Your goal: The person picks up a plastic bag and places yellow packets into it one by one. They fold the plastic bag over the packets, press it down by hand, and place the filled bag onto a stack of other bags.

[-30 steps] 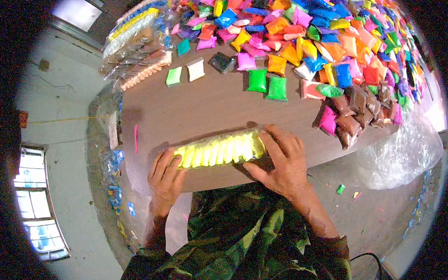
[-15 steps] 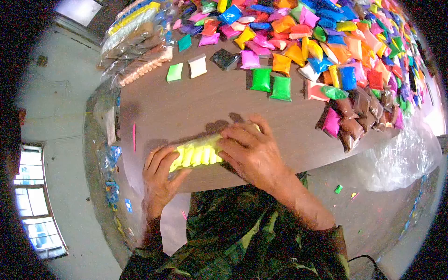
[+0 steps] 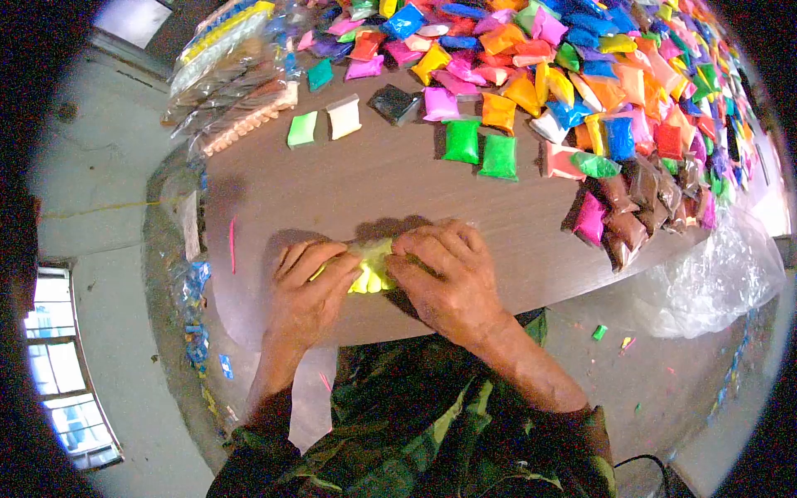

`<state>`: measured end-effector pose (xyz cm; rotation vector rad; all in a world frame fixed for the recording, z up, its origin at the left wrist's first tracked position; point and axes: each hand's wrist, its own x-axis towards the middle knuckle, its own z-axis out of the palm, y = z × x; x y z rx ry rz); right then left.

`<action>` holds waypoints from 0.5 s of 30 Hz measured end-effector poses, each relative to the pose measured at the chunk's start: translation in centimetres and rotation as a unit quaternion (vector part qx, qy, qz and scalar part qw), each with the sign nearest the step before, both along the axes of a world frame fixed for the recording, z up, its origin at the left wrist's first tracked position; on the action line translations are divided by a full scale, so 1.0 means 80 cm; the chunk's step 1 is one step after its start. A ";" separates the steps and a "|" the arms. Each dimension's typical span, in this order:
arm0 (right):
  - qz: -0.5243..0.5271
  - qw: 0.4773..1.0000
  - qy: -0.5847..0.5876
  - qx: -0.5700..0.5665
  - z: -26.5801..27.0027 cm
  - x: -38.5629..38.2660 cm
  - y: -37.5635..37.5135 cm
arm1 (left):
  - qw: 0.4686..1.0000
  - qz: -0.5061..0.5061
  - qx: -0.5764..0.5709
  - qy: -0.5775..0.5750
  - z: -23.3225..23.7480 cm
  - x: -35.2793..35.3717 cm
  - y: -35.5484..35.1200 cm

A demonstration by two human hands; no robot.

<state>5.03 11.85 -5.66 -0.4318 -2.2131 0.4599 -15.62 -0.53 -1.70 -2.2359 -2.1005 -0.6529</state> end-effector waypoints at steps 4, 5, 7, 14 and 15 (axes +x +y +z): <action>-0.012 0.999 0.029 -0.005 -0.009 -0.001 -0.003 | 0.998 -0.009 0.055 0.030 -0.012 0.000 -0.003; -0.023 0.999 0.029 -0.003 -0.010 -0.001 -0.005 | 0.998 -0.005 0.064 0.029 -0.015 0.000 -0.004; -0.044 0.999 0.026 0.003 -0.010 -0.001 -0.008 | 0.996 0.004 0.084 0.024 -0.022 0.003 -0.005; -0.052 0.993 -0.032 -0.106 0.014 -0.009 -0.004 | 0.993 0.059 0.051 -0.084 -0.010 0.008 0.012; -0.055 0.989 -0.045 -0.131 0.020 -0.010 -0.002 | 0.992 0.071 0.040 -0.092 -0.009 0.009 0.013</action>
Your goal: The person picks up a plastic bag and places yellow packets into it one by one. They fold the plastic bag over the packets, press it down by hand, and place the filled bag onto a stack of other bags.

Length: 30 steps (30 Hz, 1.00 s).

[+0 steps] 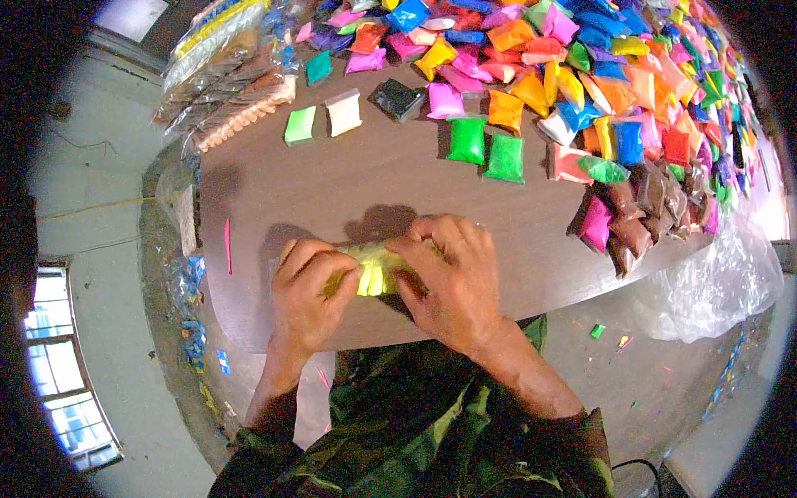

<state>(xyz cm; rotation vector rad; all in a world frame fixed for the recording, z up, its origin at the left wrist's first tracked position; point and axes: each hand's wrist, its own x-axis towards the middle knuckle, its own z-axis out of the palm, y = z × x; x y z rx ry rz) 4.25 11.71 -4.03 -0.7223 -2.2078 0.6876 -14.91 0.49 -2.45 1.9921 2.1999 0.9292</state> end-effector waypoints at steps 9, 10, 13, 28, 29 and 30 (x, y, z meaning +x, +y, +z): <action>0.010 0.999 -0.014 -0.046 -0.002 0.001 0.011 | 1.000 0.008 -0.008 0.009 0.004 0.004 0.017; 0.009 0.999 -0.011 -0.050 -0.004 0.001 0.011 | 1.000 0.008 -0.009 0.016 0.005 0.005 0.017; -0.002 0.999 -0.002 -0.039 -0.008 0.000 0.012 | 1.000 0.009 -0.004 0.011 0.001 0.005 0.018; -0.012 0.995 0.016 0.097 -0.020 0.001 0.009 | 0.988 -0.055 0.014 0.140 -0.007 0.004 -0.004; -0.013 0.994 0.014 0.104 -0.021 0.001 0.008 | 0.987 -0.062 0.011 0.148 -0.006 0.004 -0.005; -0.012 0.994 0.012 0.111 -0.022 0.002 0.008 | 0.985 -0.068 0.009 0.156 -0.003 0.003 -0.006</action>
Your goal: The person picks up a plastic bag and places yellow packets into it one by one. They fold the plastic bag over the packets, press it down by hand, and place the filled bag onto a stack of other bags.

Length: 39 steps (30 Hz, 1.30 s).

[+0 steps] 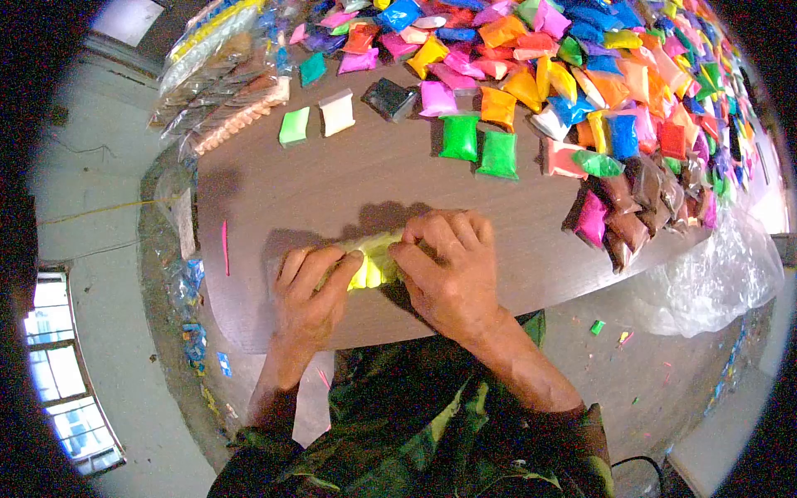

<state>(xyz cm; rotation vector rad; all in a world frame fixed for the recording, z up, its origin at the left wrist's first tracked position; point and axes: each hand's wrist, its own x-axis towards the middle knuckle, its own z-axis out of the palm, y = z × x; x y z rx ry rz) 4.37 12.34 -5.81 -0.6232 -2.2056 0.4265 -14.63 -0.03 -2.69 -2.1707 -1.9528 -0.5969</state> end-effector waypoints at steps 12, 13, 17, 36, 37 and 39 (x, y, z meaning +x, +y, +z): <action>-0.001 0.998 -0.026 0.056 -0.003 0.000 -0.001 | 0.995 -0.025 -0.085 0.053 0.020 0.003 -0.019; -0.001 0.998 -0.032 0.059 -0.003 0.002 -0.001 | 0.995 -0.021 -0.089 0.051 0.022 0.007 -0.020; 0.027 0.997 -0.041 0.061 -0.004 0.007 0.005 | 0.996 -0.027 -0.054 0.071 0.002 0.003 -0.027; 0.006 0.987 -0.140 0.083 0.001 0.028 -0.029 | 0.999 0.002 -0.019 0.051 -0.011 0.017 -0.032; 0.003 0.987 -0.139 0.085 -0.004 0.028 -0.028 | 0.999 0.009 -0.012 0.048 -0.014 0.018 -0.034; 0.003 0.990 -0.113 0.081 -0.009 0.025 -0.028 | 0.999 0.032 -0.004 0.033 -0.021 0.020 -0.042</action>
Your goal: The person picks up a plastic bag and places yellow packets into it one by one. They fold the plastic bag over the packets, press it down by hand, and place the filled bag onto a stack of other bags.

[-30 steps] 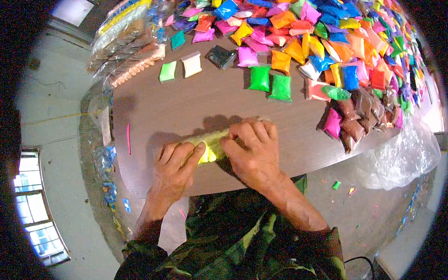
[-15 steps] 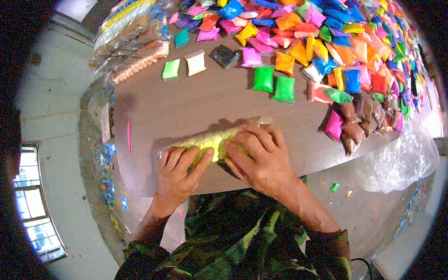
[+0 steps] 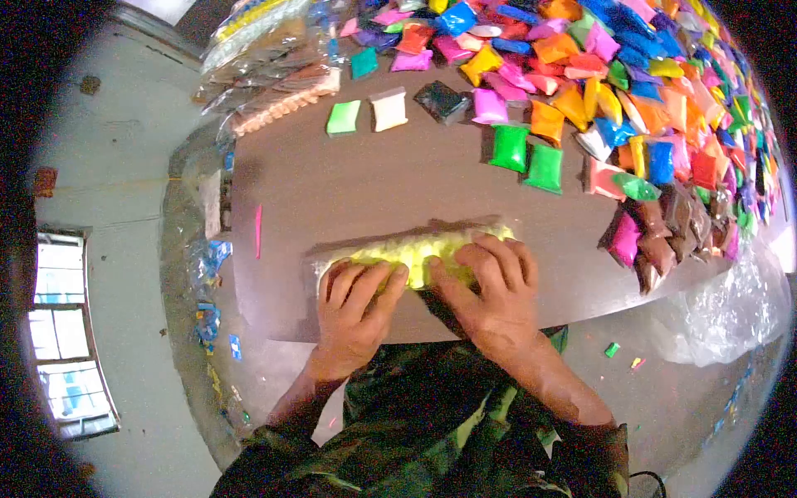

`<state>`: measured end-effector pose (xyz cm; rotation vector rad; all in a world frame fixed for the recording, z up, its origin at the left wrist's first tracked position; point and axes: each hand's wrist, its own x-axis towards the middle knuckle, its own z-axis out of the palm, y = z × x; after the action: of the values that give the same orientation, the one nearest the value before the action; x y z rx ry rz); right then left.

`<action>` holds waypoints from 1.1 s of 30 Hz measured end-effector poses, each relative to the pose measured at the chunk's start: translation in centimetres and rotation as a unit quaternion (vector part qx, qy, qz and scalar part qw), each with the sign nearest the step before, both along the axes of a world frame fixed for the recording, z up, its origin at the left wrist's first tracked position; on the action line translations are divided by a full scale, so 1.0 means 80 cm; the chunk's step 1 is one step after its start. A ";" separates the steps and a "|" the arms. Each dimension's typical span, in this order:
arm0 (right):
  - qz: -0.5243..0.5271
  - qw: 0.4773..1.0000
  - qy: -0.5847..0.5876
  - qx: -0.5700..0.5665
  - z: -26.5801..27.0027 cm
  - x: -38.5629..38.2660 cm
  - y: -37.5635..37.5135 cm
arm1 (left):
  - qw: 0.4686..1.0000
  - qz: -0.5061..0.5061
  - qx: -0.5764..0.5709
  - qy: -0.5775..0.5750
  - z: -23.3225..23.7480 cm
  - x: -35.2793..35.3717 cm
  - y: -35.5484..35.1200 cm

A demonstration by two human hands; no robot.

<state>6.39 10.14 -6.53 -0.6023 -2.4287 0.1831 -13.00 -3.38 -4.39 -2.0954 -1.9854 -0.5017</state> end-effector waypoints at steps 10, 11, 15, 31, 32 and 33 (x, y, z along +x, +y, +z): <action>-0.013 0.998 0.051 -0.022 -0.007 -0.004 -0.003 | 0.992 0.107 0.052 -0.029 -0.027 -0.016 -0.054; -0.015 0.998 0.053 -0.025 -0.006 -0.005 -0.004 | 0.993 0.110 0.040 -0.032 -0.029 -0.023 -0.061; -0.018 0.997 0.072 -0.028 -0.009 -0.006 -0.005 | 0.983 0.133 0.036 -0.121 -0.042 -0.031 -0.077; 0.014 0.996 0.040 -0.080 0.020 0.001 0.008 | 0.973 0.151 0.011 -0.176 -0.015 -0.045 -0.073; 0.025 0.994 0.041 -0.102 0.029 0.002 0.013 | 0.973 0.151 0.010 -0.177 -0.006 -0.047 -0.072; 0.035 0.991 0.042 -0.123 0.036 0.002 0.019 | 0.965 0.163 0.004 -0.204 0.003 -0.049 -0.071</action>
<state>6.53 11.69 -3.65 -0.6040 -2.3645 0.5337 -16.91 -9.09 -4.14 -1.7070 -2.4812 -0.9303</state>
